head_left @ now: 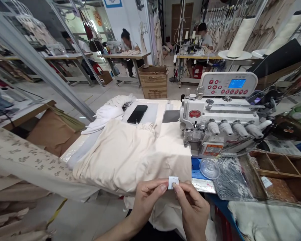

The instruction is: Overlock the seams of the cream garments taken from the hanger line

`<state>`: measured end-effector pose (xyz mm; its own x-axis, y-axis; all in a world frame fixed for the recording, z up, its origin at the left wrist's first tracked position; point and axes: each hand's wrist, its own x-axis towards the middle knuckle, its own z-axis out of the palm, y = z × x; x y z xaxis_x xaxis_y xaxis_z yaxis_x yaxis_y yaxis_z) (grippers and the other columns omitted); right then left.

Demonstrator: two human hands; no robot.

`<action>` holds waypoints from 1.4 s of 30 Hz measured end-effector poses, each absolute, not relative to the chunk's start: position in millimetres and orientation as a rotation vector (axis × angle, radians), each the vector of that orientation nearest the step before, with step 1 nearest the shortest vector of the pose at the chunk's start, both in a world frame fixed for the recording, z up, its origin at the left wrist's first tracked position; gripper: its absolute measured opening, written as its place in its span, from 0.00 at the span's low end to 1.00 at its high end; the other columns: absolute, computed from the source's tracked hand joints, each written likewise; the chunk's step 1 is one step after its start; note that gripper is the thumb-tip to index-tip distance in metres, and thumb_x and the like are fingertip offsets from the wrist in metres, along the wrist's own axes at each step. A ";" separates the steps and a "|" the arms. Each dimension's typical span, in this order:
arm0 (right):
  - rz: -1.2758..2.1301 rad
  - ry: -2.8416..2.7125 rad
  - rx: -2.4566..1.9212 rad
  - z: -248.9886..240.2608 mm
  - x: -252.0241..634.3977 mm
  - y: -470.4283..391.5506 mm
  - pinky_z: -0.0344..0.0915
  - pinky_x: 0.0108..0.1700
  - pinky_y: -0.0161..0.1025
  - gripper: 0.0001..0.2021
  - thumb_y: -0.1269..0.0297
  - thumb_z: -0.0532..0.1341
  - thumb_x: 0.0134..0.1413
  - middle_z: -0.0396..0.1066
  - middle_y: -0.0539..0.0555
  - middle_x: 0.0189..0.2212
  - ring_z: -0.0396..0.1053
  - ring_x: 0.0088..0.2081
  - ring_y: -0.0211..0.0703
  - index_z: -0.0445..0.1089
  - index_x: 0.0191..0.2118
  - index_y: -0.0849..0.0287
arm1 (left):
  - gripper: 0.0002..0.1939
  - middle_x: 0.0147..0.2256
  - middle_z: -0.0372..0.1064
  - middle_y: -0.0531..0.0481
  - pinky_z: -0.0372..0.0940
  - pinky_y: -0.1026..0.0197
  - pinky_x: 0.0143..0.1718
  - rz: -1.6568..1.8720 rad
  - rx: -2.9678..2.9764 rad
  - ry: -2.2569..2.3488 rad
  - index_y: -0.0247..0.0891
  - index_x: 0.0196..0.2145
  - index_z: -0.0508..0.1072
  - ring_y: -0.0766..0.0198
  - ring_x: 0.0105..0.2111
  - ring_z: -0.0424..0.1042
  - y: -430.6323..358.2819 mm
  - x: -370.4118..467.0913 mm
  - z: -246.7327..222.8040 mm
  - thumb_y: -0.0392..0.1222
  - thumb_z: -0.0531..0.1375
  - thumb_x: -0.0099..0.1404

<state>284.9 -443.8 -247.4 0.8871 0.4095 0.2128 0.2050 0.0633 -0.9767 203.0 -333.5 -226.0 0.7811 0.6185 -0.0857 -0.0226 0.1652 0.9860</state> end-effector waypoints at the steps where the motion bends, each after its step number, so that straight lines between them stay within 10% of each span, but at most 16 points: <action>1: 0.149 -0.506 -1.523 -248.5 285.2 -444.0 0.66 0.28 0.31 0.08 0.58 0.69 0.59 0.72 0.48 0.23 0.67 0.24 0.37 0.81 0.32 0.55 | 0.22 0.38 0.82 0.40 0.78 0.54 0.44 0.500 1.362 0.527 0.38 0.40 0.86 0.51 0.38 0.82 -334.0 203.1 -224.8 0.60 0.65 0.64; 18: 0.490 -0.691 -1.376 -210.2 326.6 -452.5 0.62 0.27 0.30 0.04 0.69 0.71 0.52 0.71 0.47 0.26 0.65 0.26 0.35 0.77 0.30 0.55 | 0.11 0.25 0.73 0.52 0.67 0.70 0.27 0.677 1.916 0.229 0.38 0.31 0.78 0.69 0.25 0.72 -322.3 212.1 -190.8 0.39 0.60 0.70; 24: 0.162 -0.857 -1.440 -212.0 330.8 -452.3 0.62 0.32 0.32 0.07 0.70 0.65 0.62 0.70 0.46 0.28 0.67 0.30 0.36 0.73 0.31 0.54 | 0.14 0.21 0.69 0.52 0.58 0.70 0.19 0.413 1.591 0.532 0.35 0.27 0.77 0.71 0.18 0.63 -315.4 228.9 -192.0 0.49 0.68 0.62; 42: -0.690 -1.208 -1.718 -216.8 390.9 -425.6 0.66 0.36 0.38 0.19 0.85 0.55 0.60 0.69 0.57 0.41 0.67 0.39 0.43 0.76 0.46 0.57 | 0.04 0.28 0.71 0.57 0.63 0.69 0.27 0.581 1.986 0.561 0.40 0.34 0.70 0.71 0.25 0.68 -279.1 307.7 -162.5 0.38 0.63 0.61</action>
<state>390.9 -425.6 -216.8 0.3677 0.4281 0.8255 0.9285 -0.1204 -0.3512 307.7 -279.1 -162.5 0.7812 0.6014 0.1674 0.1460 -0.4368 0.8876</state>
